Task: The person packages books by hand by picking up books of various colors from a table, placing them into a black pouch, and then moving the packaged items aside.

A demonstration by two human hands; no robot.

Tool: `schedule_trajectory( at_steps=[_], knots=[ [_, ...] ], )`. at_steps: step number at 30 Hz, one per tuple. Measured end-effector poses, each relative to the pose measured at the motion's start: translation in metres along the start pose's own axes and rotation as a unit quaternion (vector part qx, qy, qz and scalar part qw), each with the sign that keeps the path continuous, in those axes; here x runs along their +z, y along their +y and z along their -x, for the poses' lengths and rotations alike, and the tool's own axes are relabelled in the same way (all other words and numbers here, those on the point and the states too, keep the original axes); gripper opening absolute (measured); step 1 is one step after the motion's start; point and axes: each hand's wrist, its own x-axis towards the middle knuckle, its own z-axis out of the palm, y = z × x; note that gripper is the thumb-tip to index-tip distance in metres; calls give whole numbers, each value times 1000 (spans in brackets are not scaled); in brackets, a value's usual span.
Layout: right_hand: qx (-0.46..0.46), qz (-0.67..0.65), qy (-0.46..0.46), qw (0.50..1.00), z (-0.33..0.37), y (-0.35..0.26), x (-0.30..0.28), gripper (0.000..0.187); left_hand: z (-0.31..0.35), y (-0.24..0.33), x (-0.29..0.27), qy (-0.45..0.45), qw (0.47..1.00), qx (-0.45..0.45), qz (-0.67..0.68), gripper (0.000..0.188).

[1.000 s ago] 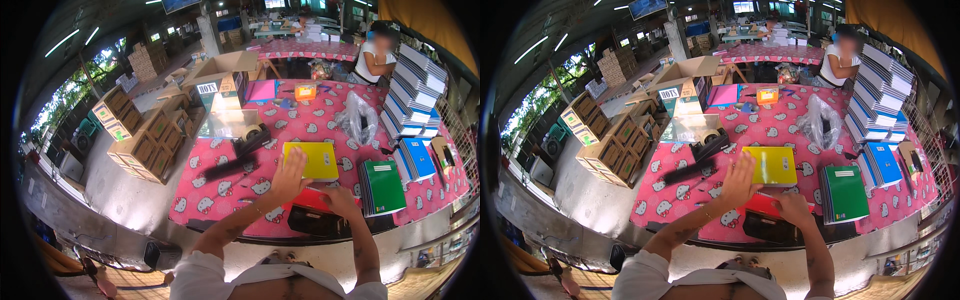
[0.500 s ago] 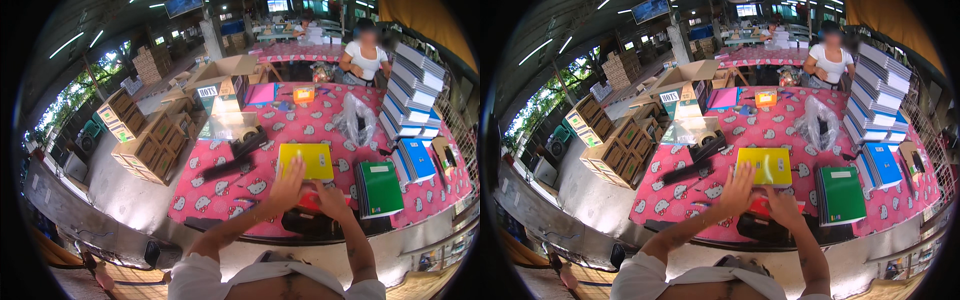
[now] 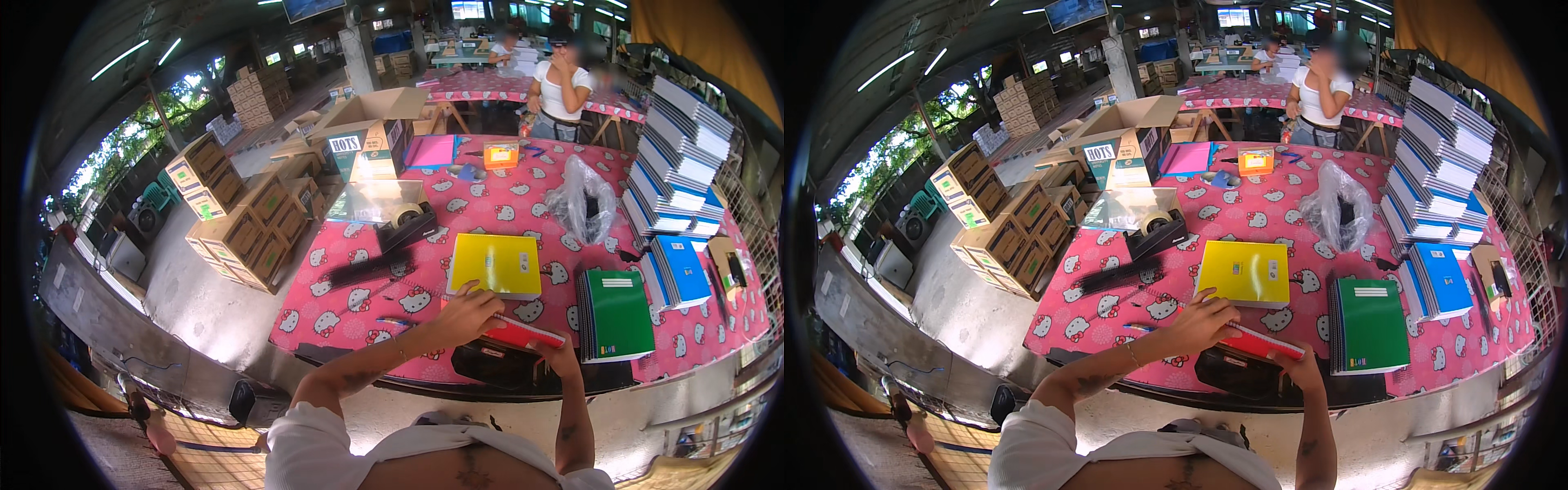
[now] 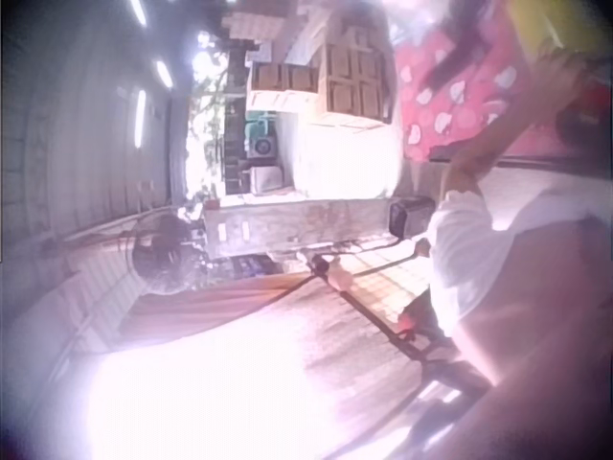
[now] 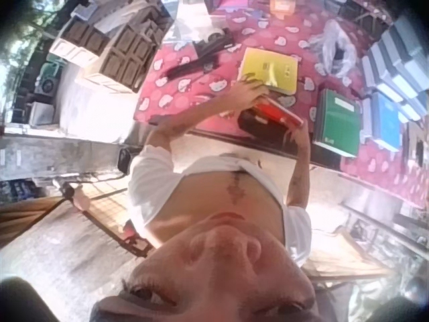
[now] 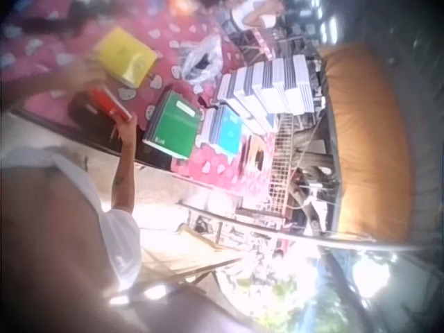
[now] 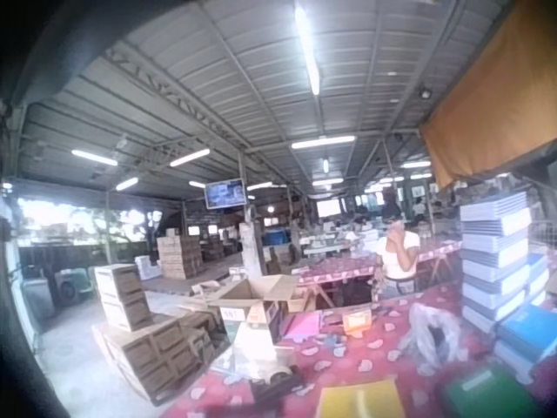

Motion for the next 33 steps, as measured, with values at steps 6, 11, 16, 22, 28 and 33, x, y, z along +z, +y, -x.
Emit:
schedule_trajectory(
  at_steps=[6,11,16,22,28,33],
  knots=[
    [-57,34,4,998,-4,9,5,36,-6,2,1,6,1000,6,-1,23],
    [-31,26,44,998,2,14,-1,28,-13,6,24,56,994,-10,-95,24],
    [-45,29,41,998,-6,3,8,22,-3,-11,21,48,998,11,-33,25],
    [-62,46,59,995,-5,-1,12,18,-7,-10,18,-68,997,-36,-15,27],
    [-108,16,93,990,-6,18,7,17,41,36,55,-36,995,-72,-58,72],
    [-4,23,72,997,-2,-6,8,16,57,31,59,-57,987,-37,-148,86]
  ],
)
